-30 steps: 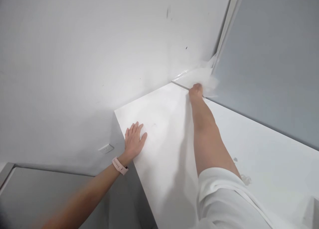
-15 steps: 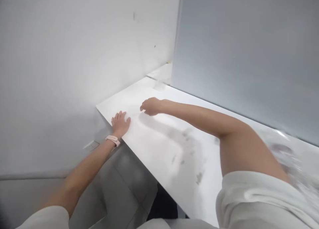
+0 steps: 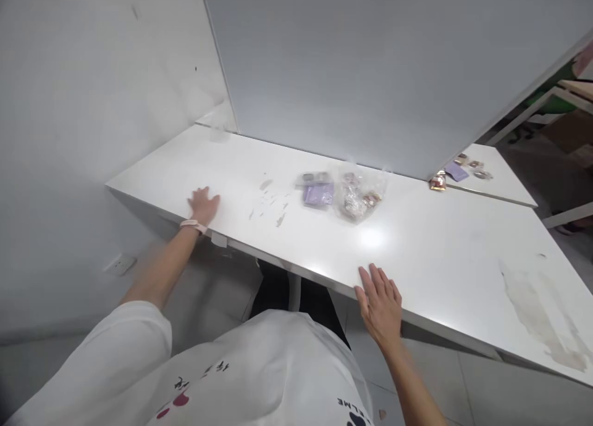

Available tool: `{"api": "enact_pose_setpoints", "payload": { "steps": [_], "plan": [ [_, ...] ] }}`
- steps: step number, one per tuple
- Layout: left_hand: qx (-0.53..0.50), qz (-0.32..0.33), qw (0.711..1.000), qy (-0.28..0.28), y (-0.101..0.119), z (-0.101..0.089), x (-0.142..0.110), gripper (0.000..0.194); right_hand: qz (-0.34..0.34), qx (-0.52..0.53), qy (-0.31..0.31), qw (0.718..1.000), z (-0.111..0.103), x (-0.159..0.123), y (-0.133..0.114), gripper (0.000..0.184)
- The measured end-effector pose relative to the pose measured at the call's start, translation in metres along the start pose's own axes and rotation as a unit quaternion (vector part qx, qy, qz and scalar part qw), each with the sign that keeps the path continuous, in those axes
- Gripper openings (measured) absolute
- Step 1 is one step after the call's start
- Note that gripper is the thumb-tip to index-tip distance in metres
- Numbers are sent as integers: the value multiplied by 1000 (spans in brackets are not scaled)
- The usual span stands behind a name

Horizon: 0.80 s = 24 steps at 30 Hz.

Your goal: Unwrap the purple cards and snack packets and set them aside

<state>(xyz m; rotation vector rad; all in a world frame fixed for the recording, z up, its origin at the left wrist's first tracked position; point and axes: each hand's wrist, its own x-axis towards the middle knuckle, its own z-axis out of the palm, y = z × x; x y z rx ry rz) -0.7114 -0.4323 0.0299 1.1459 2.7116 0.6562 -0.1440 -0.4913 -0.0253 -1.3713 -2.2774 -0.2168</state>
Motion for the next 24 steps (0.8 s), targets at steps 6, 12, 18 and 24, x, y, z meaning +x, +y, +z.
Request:
{"api": "enact_pose_setpoints", "payload": {
  "steps": [6, 12, 18, 24],
  "plan": [
    [-141, 294, 941, -95, 154, 55, -70, 77, -3, -8, 41, 999, 0, -1, -8, 43],
    [-9, 354, 923, -150, 261, 75, -69, 85, 3, 14, 60, 998, 0, -3, -7, 41],
    [70, 396, 897, -185, 290, 95, -35, 83, 17, 27, 40, 999, -2, 9, -10, 40],
    [56, 404, 901, -146, 281, 105, -22, 64, -7, 26, -24, 999, 1, 42, -15, 42]
  ]
}}
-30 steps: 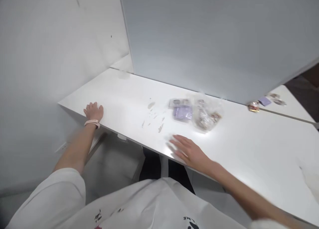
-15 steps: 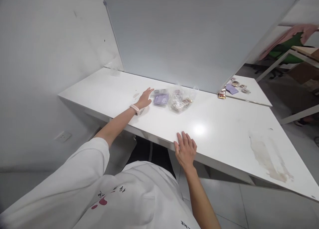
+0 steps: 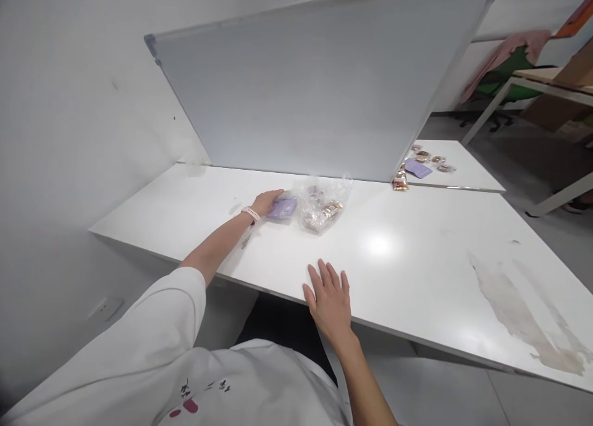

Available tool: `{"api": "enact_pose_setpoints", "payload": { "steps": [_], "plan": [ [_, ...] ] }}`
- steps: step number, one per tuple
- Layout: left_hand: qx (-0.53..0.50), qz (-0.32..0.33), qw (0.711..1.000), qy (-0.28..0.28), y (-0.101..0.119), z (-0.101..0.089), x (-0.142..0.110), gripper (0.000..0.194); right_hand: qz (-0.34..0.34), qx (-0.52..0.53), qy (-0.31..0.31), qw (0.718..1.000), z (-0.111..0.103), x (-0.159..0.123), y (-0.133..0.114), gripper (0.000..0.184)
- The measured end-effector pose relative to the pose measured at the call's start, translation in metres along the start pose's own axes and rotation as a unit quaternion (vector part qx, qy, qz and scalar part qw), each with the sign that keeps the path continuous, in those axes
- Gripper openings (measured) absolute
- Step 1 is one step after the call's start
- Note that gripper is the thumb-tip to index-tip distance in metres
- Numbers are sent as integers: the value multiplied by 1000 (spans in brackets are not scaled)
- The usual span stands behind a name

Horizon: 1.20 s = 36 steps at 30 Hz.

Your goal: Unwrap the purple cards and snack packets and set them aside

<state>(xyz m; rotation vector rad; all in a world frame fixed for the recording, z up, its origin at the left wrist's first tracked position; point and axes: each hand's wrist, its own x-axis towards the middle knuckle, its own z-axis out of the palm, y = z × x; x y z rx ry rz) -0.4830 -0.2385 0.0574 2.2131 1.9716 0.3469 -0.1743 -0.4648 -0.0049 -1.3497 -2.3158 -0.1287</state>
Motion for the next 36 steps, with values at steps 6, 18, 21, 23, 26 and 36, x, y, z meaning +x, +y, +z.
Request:
{"api": "enact_pose_setpoints", "payload": {
  "steps": [6, 18, 21, 23, 26, 36],
  "plan": [
    [-22, -99, 984, 147, -18, -25, -25, 52, 4, 17, -28, 999, 2, 11, -2, 43],
    [-29, -51, 996, 68, -10, -16, -56, 39, 33, 65, -47, 996, -3, 11, -4, 46],
    [-126, -66, 986, 81, -21, -30, -46, 35, 32, 60, -51, 996, -4, 11, -3, 45],
    [-222, -95, 965, 108, -31, -41, -42, 35, 32, 61, -54, 996, -5, 11, -4, 45],
    [-307, -140, 930, 142, -38, -58, -45, 35, 40, 81, -55, 994, -5, 11, -5, 44],
    [-389, -22, 913, -123, 88, -51, -111, 44, 231, 523, -17, 820, -26, 24, 33, 65]
  ]
}}
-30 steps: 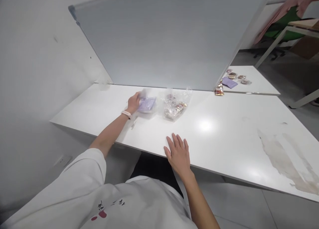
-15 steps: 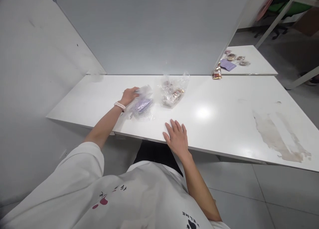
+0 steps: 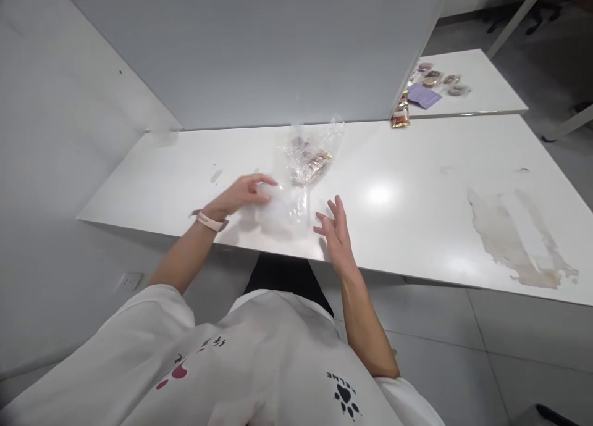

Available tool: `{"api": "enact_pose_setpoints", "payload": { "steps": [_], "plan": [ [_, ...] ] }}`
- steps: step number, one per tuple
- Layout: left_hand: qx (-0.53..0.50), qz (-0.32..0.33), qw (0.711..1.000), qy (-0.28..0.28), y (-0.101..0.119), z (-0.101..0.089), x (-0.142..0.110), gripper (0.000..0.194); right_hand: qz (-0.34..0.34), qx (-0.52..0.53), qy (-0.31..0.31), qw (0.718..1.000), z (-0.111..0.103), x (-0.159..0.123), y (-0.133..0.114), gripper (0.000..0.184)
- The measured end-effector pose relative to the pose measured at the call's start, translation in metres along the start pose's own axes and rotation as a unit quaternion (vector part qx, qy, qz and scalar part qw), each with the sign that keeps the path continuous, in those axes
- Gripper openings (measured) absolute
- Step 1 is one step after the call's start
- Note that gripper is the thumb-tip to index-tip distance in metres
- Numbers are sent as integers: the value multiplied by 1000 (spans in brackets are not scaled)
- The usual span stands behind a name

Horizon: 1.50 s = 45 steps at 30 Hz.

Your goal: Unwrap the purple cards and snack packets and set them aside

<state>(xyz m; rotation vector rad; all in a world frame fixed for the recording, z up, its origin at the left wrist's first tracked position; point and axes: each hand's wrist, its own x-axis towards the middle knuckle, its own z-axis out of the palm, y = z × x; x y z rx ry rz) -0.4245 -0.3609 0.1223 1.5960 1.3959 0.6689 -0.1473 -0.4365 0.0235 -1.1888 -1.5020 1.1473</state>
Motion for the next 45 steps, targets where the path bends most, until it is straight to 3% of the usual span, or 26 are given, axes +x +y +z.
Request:
{"api": "enact_pose_setpoints", "payload": {
  "steps": [2, 4, 6, 8, 10, 14, 16, 19, 24, 27, 29, 31, 33, 35, 37, 39, 41, 43, 45],
  "plan": [
    [6, -7, 997, -73, -2, 42, 7, 41, 3, -10, -29, 1000, -13, -4, 2, 71],
    [-11, -3, 996, -86, -10, 79, 18, 40, -5, -80, -38, 996, -24, -11, 6, 79],
    [-22, -4, 999, -38, -17, 105, 25, 44, -15, -153, -20, 988, -30, -19, 9, 83],
    [-28, 0, 999, 19, -19, 120, 24, 49, -24, -204, -3, 979, -32, -23, 10, 85],
    [-25, 26, 999, 16, -18, 124, 13, 61, -34, -245, 4, 969, -32, -22, 11, 84],
    [38, 76, 993, -81, -14, 117, -14, 101, -62, -308, 6, 949, -28, -15, 14, 76],
    [37, 69, 994, -83, -15, 115, -21, 102, -76, -327, 6, 942, -25, -14, 16, 71],
    [-45, 51, 997, -20, -23, 119, -17, 79, -75, -346, 30, 935, -19, -15, 18, 63],
    [-113, -11, 984, 140, -40, 129, -3, 34, -38, -302, 123, 944, -9, -23, 13, 50],
    [-158, -34, 971, 176, -47, 128, -5, 32, 45, -215, 209, 953, -9, -27, 14, 56],
    [-165, -58, 966, 193, -49, 125, -11, 45, 87, -168, 260, 947, -15, -28, 19, 67],
    [-135, -75, 963, 221, -51, 123, -19, 62, 88, -161, 297, 937, -24, -28, 24, 80],
    [-84, -65, 962, 252, -49, 122, -27, 75, 63, -205, 342, 915, -36, -27, 26, 91],
    [1, -28, 960, 277, -45, 122, -35, 79, 26, -294, 404, 866, -47, -26, 23, 95],
    [110, 26, 952, 286, -37, 125, -41, 72, -22, -389, 432, 813, -56, -25, 16, 85],
    [200, 83, 941, 262, -28, 131, -47, 55, -68, -444, 368, 814, -61, -21, 8, 66],
    [243, 122, 943, 190, -21, 139, -51, 40, -100, -459, 228, 853, -62, -13, 2, 52],
    [269, 139, 949, 92, -15, 149, -53, 33, -107, -463, 92, 875, -61, -4, 0, 46],
    [293, 136, 946, 28, -11, 157, -52, 28, -87, -466, 13, 880, -62, 4, 1, 46]
  ]
}}
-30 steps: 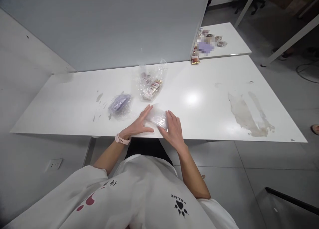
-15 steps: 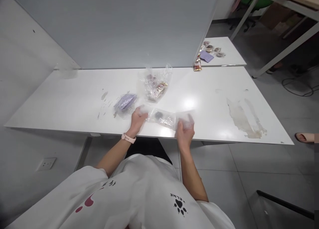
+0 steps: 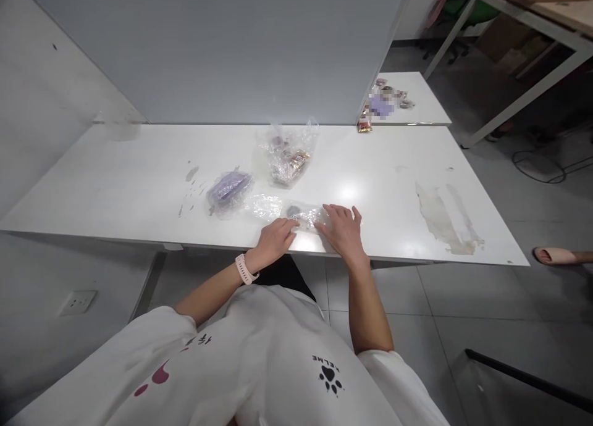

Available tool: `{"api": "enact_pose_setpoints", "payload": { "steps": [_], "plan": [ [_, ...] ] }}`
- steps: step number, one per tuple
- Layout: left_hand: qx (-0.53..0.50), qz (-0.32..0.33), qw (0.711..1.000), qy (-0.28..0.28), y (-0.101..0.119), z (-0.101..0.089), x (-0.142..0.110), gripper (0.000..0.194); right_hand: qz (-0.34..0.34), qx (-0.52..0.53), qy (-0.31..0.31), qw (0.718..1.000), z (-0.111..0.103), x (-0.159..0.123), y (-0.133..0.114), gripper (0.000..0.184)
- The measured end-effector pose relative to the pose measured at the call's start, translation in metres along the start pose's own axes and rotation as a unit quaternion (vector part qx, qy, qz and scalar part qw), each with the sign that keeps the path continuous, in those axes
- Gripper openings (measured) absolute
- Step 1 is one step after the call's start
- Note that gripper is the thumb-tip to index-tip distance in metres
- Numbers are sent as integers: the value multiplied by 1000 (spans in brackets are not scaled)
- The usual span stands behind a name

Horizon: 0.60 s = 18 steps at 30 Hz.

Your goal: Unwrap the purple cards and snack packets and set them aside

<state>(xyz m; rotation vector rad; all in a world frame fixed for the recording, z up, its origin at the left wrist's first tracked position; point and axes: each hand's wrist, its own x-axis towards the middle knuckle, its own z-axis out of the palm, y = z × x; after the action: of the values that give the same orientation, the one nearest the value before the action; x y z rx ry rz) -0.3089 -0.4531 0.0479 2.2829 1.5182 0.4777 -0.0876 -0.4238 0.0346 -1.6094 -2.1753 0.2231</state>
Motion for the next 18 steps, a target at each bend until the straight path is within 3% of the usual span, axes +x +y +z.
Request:
{"api": "enact_pose_setpoints", "payload": {
  "steps": [5, 9, 12, 15, 18],
  "plan": [
    [-11, -14, 1000, -19, 11, 3, 12, 18, 74, 20, -60, 995, -4, -3, 9, 53],
    [-82, -20, 996, -16, 15, 8, 22, 14, 181, 130, -93, 970, -14, -22, 6, 53],
    [-173, -58, 983, 2, 15, 12, 25, 17, 221, 230, -81, 944, -14, -32, -7, 53],
    [-325, -135, 936, 5, 11, 9, 24, 27, 220, 339, -54, 913, -8, -34, -26, 53],
    [-508, -206, 836, -6, 8, 0, 20, 41, 183, 383, -42, 905, -3, -31, -47, 55]
  ]
}}
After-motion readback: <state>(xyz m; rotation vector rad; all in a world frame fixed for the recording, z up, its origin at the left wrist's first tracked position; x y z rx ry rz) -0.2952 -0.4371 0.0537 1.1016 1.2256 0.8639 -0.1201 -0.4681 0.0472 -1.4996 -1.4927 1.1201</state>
